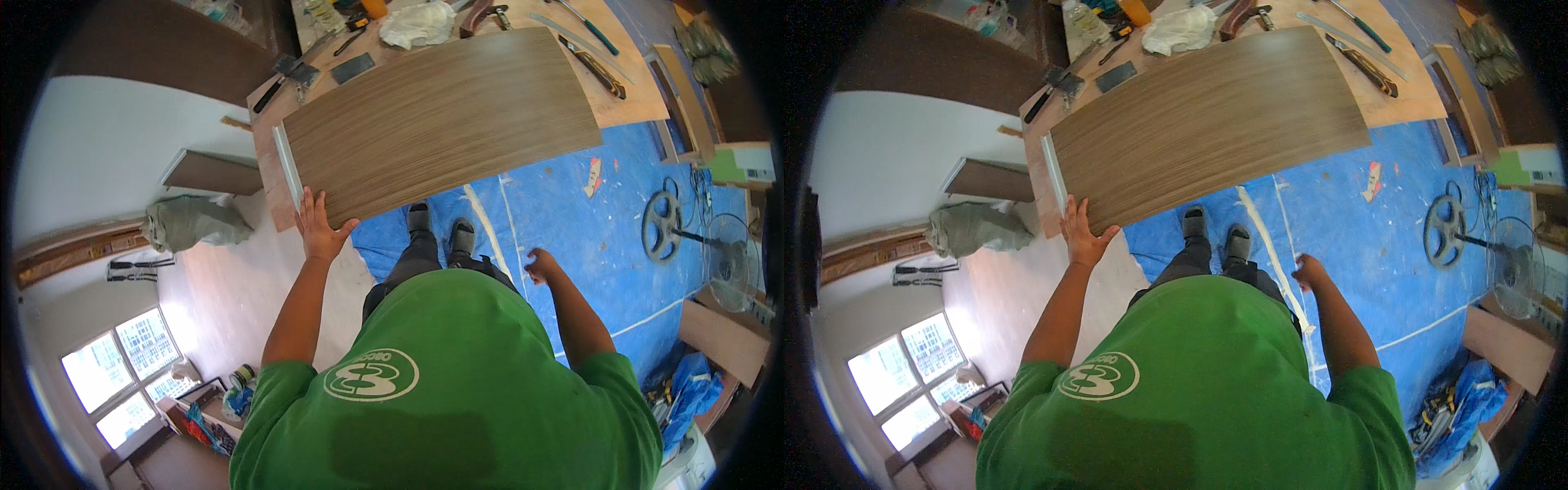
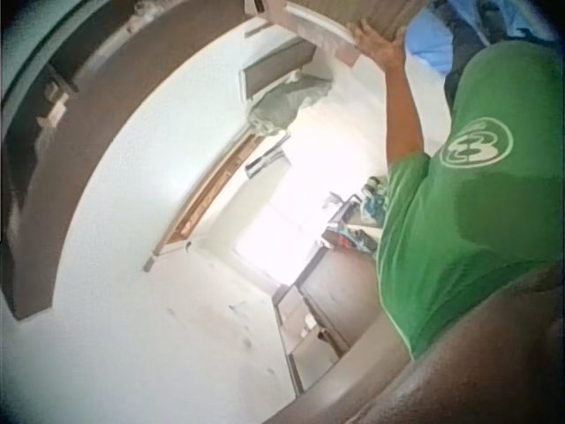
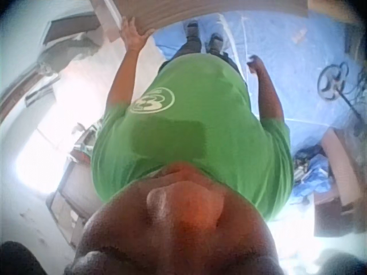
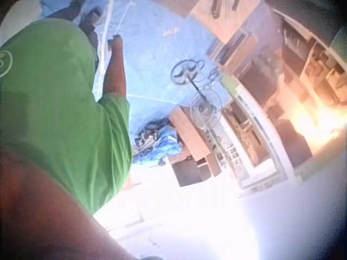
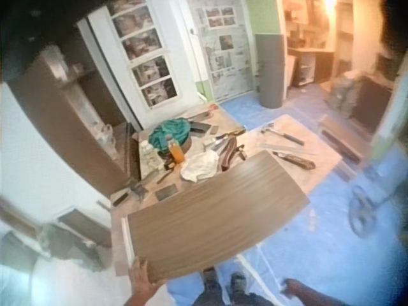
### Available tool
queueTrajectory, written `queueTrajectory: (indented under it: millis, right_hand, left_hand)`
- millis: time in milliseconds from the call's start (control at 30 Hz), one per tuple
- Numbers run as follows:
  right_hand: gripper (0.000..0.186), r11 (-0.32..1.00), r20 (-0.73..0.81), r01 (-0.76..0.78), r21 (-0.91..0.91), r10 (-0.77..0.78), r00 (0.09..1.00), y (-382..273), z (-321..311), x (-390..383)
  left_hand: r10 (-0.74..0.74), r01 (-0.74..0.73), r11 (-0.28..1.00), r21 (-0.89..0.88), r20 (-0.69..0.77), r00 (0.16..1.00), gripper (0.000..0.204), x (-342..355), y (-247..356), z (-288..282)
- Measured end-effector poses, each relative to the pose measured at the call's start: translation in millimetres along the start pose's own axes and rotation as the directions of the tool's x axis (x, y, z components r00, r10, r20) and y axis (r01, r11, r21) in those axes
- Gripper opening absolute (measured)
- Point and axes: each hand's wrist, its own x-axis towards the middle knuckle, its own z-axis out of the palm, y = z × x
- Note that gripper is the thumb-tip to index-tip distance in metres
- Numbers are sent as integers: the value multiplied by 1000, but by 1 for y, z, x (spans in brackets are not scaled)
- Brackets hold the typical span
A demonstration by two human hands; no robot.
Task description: The person positions a wood-look floor tile onto a metal track and uses a rubber mallet to tap it into place. They then use a utility knife to trim the edge of the tile along the track.
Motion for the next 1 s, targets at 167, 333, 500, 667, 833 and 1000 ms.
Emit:
queueTrajectory:
  millis: [167,333,500,667,833,1000]
  right_hand:
    - [30,979,-22,-143,147,148,989,52,0,-1]
    - [29,955,-69,-164,249,186,980,57,-5,-8]
    - [26,944,-73,-38,328,65,995,35,-11,-3]
    - [26,946,-115,-15,325,56,992,12,-26,3]
    - [26,954,-121,-14,299,53,991,8,-32,5]
    - [29,948,-155,-53,315,106,982,39,-39,11]
  left_hand:
    - [-161,162,987,13,-67,985,120,-22,-34,-3]
    - [-318,319,948,-9,-77,945,122,-40,-57,6]
    - [-443,437,896,-76,-104,890,119,-56,-79,18]
    - [-519,502,847,-176,-66,852,113,-65,-78,19]
    - [-546,509,825,-244,-110,831,108,-76,-83,26]
    - [-525,487,838,-246,-119,843,106,-62,-59,37]
